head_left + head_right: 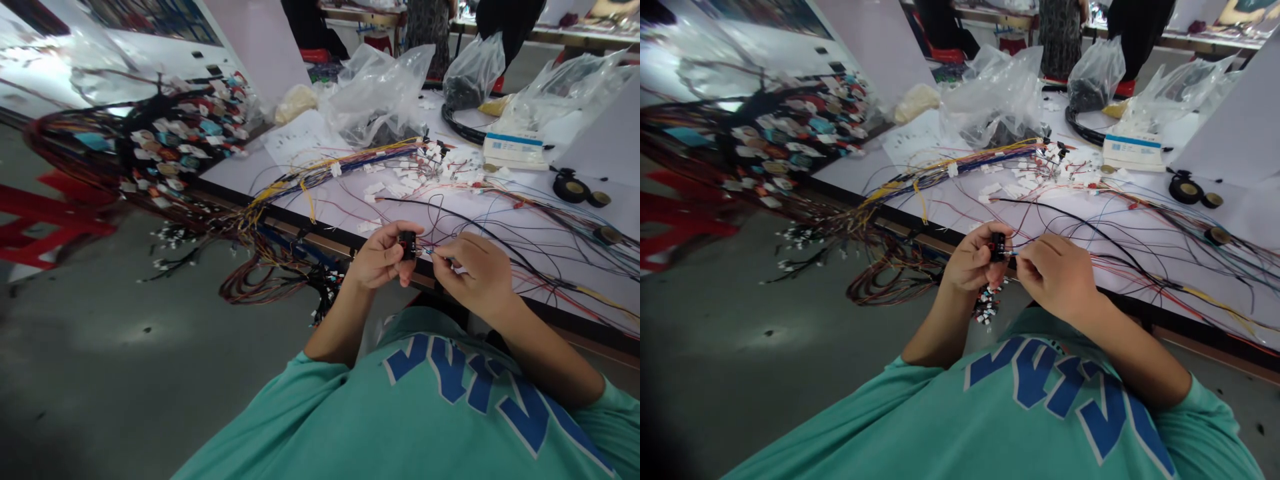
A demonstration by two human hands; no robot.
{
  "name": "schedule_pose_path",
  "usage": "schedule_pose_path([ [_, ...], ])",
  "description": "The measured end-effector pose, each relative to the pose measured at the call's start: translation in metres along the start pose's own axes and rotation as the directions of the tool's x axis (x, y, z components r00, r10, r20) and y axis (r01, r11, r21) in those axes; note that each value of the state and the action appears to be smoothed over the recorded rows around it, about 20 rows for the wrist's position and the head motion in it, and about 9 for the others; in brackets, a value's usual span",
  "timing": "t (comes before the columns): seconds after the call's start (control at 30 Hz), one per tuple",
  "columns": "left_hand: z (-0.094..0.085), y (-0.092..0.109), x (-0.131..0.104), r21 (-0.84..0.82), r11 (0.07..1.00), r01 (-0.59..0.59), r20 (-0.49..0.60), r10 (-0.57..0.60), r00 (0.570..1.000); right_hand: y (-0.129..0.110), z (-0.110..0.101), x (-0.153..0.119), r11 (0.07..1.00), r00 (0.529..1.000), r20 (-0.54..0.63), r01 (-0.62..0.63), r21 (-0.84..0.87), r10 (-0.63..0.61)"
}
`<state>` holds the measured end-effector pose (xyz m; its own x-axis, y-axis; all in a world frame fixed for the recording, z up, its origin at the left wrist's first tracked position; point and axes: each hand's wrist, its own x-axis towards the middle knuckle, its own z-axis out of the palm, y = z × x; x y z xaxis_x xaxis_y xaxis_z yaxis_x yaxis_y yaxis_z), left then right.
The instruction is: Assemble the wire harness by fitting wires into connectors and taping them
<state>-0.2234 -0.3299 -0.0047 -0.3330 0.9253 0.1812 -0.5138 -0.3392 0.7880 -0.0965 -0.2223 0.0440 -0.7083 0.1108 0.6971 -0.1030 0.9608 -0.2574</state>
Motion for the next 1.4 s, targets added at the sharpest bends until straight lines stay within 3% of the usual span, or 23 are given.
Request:
schedule_pose_path([
  [0.27, 0.003, 0.003, -0.001, 0.052, 0.997, -0.051, 0.008, 0.05, 0.999, -0.004, 0.001, -0.001, 0.994, 0.998, -0.041, 0.042, -0.102, -0.046],
  [0.47, 0.005, 0.003, -0.003, 0.221, 0.974, -0.049, -0.047, 0.061, 0.997, -0.002, -0.001, -0.002, 0.998, 0.995, 0.087, -0.058, 0.013, 0.056],
  [0.63, 0.001, 0.0, -0.003, 0.257, 0.962, -0.09, 0.009, 0.091, 0.996, 0.0, -0.006, 0.002, 0.961, 0.966, 0.213, -0.192, 0.199, 0.149],
  [0.77, -0.001, -0.003, -0.002, 0.254, 0.961, -0.106, 0.04, 0.099, 0.994, 0.001, -0.007, 0.006, 0.929, 0.928, 0.317, -0.278, 0.243, 0.195],
  [1.17, 0.004, -0.005, 0.0, 0.117, 0.991, -0.06, 0.061, 0.053, 0.997, -0.001, 0.001, 0.004, 0.972, 0.926, 0.339, -0.213, 0.102, 0.167],
  [1.3, 0.005, -0.001, 0.0, 0.15, 0.988, -0.042, 0.028, 0.039, 0.999, 0.003, 0.006, -0.001, 0.981, 0.943, 0.308, -0.163, 0.104, 0.124],
  [1.4, 0.005, 0.013, -0.001, 0.219, 0.972, -0.085, -0.017, 0.091, 0.996, 0.008, 0.008, -0.003, 0.988, 0.971, 0.227, -0.101, 0.114, 0.073],
])
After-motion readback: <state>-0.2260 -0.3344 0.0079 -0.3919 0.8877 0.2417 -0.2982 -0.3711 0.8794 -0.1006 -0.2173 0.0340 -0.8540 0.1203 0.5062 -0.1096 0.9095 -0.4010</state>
